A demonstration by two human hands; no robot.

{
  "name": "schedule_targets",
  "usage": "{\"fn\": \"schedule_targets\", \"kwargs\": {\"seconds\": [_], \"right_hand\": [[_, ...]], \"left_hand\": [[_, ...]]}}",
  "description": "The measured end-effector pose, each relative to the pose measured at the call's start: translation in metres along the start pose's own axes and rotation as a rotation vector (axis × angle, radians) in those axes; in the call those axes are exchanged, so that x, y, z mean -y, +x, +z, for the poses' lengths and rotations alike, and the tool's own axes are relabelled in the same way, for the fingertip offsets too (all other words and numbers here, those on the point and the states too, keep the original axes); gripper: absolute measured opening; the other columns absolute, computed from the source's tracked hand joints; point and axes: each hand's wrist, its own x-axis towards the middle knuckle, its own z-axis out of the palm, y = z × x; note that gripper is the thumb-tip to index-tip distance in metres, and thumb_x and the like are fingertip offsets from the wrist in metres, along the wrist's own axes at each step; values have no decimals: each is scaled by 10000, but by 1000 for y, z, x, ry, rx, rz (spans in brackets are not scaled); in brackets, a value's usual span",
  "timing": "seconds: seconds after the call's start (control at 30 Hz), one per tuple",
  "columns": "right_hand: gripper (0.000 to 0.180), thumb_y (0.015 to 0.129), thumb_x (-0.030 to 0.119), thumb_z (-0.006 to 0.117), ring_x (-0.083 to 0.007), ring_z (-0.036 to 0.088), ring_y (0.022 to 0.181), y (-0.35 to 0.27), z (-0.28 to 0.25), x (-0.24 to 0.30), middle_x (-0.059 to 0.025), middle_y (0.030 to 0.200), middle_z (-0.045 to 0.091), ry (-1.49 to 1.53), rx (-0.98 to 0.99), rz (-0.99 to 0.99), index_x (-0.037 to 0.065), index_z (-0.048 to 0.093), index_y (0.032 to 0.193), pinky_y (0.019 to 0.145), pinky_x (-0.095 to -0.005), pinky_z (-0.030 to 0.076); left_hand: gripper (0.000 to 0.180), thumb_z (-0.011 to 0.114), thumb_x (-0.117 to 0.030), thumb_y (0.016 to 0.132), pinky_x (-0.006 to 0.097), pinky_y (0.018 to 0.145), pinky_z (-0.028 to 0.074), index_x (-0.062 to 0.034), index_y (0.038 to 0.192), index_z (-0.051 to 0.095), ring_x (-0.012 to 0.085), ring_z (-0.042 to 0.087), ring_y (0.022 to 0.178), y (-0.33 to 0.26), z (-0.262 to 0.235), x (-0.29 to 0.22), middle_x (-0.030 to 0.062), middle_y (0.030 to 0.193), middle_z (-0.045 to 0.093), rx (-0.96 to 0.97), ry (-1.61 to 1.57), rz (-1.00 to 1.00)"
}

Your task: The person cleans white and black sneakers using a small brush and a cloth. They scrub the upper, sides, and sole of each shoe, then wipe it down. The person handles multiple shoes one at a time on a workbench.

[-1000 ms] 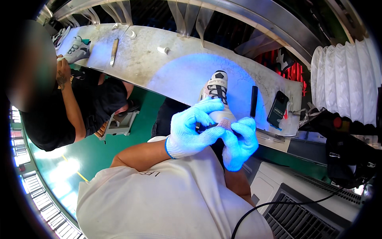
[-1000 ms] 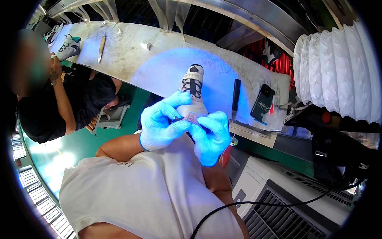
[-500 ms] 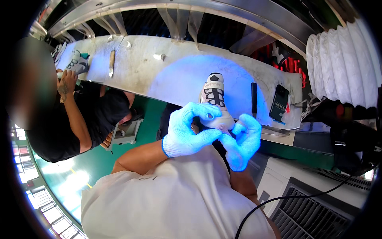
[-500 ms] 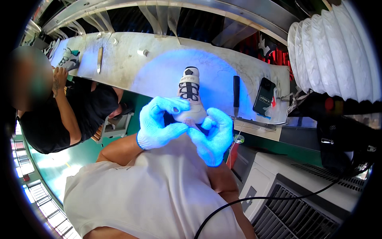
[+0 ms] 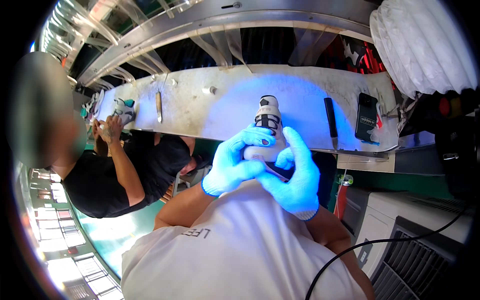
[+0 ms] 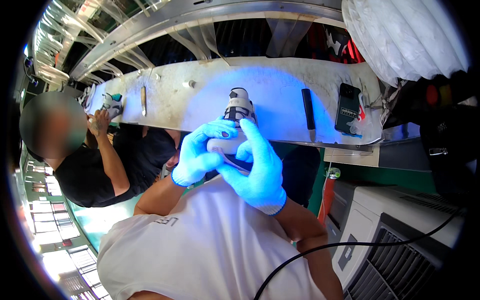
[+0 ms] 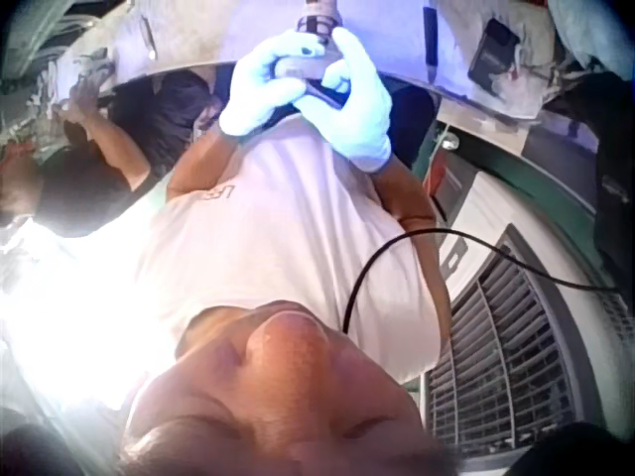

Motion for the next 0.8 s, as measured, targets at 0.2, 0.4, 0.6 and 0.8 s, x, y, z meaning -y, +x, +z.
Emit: {"fn": "schedule_targets", "kwargs": {"seconds": [0.2, 0.4, 0.6, 0.8], "right_hand": [[944, 829, 470, 1010, -223, 636, 730, 19, 4, -4, -85, 883, 640, -156, -35, -28, -16, 610, 1532, 676, -391, 590], [782, 815, 478, 1016, -222, 635, 713, 33, 11, -23, -71, 872, 638, -166, -97, -188, 28, 698, 1370, 660, -392, 583], [689, 771, 359, 1054, -206, 656, 745, 46, 15, -29, -80, 958, 699, -135, -48, -208, 66, 715, 1294, 662, -352, 560], [651, 776, 330, 1046, -237, 685, 813, 50, 31, -36, -96, 1012, 695, -109, -107, -275, 82, 694, 1264, 702, -373, 578]], "left_hand": [[592, 1030, -202, 796, 483, 1210, 490, 14, 1280, 766, 301, 633, 1386, 11, -9, -1, 207, 1444, 712, 17, 11, 17], [538, 1020, -201, 803, 480, 1208, 504, 9, 1239, 785, 297, 673, 1339, 18, -20, -3, 193, 1382, 752, 6, 58, 2], [545, 1019, -201, 776, 479, 1203, 515, 2, 1225, 784, 295, 688, 1320, 26, -39, 4, 183, 1391, 752, 33, 81, 9], [552, 982, -168, 794, 477, 1200, 521, -13, 1270, 749, 297, 673, 1341, 27, -43, -5, 189, 1457, 713, -23, -80, -165]]}}
